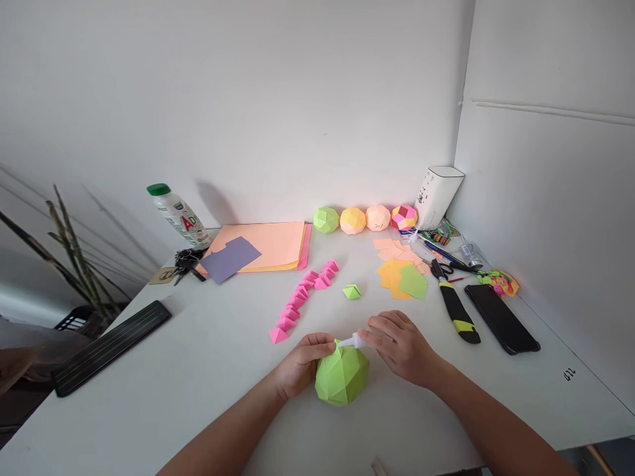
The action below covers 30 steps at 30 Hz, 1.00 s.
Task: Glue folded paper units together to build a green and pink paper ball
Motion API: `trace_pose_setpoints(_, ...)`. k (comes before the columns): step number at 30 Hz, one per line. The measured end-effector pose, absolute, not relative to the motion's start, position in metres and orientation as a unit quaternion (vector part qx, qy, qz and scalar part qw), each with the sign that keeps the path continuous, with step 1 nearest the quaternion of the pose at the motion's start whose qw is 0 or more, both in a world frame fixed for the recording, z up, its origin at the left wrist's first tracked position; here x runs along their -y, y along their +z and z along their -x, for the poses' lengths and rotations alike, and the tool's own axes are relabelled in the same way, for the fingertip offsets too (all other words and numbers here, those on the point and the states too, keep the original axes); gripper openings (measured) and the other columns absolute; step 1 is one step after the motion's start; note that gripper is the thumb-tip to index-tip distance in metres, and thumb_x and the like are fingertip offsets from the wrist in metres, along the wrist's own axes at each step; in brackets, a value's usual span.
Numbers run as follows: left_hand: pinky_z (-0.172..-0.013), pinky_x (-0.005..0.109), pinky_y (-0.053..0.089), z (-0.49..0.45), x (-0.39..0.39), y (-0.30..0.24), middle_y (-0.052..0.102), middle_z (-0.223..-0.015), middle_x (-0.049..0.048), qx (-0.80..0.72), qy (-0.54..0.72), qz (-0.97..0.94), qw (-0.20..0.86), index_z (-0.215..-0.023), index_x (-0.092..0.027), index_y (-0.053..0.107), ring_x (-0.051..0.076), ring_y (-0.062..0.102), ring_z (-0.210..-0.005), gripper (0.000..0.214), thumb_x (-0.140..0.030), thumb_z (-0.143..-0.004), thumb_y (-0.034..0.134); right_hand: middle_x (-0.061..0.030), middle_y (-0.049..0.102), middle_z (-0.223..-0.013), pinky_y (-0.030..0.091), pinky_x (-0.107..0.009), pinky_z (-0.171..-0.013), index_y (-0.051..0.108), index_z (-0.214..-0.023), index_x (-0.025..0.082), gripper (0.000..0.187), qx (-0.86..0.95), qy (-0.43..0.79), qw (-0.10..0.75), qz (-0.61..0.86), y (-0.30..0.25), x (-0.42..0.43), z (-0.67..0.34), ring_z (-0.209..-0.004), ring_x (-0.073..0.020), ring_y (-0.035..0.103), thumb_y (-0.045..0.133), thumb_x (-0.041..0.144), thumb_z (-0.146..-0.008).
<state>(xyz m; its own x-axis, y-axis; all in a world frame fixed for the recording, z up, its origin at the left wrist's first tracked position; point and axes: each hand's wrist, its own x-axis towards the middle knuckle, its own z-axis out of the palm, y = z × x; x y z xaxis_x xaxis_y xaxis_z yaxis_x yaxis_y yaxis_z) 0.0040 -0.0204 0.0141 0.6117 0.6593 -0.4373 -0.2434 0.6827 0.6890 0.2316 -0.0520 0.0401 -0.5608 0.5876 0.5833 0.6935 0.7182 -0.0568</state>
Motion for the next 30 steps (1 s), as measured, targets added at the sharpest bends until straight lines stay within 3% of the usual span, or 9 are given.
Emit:
trace_pose_setpoints(13,-0.055,0.025,0.036,-0.003,0.02,0.011,0.06,-0.059,0.002,-0.355,0.261,-0.299,0.846,-0.067,-0.011,0.069,0.012,0.052,-0.055,0.023,-0.03,-0.059,0.079,-0.0073,0.061,-0.09,0.045,-0.033,-0.072,0.06,-0.107,0.021,0.031,0.875,-0.116,0.301,0.362,0.034,0.054,-0.232,-0.082,-0.0182,0.053,0.048,0.003,-0.084)
trace_pose_setpoints(30,-0.052,0.024,0.034,-0.003,0.021,0.013,0.059,-0.054,0.0006,-0.351,0.263,-0.291,0.85,-0.061,-0.011,0.066,0.011,0.05,-0.051,0.023,-0.029,-0.058,0.079,-0.0055,0.063,-0.087,0.046,-0.033,-0.071,0.062,-0.101,0.02,0.024,0.864,-0.245,0.294,0.328,0.045,0.059,-0.227,-0.082,-0.0176,0.054,0.056,0.005,-0.083)
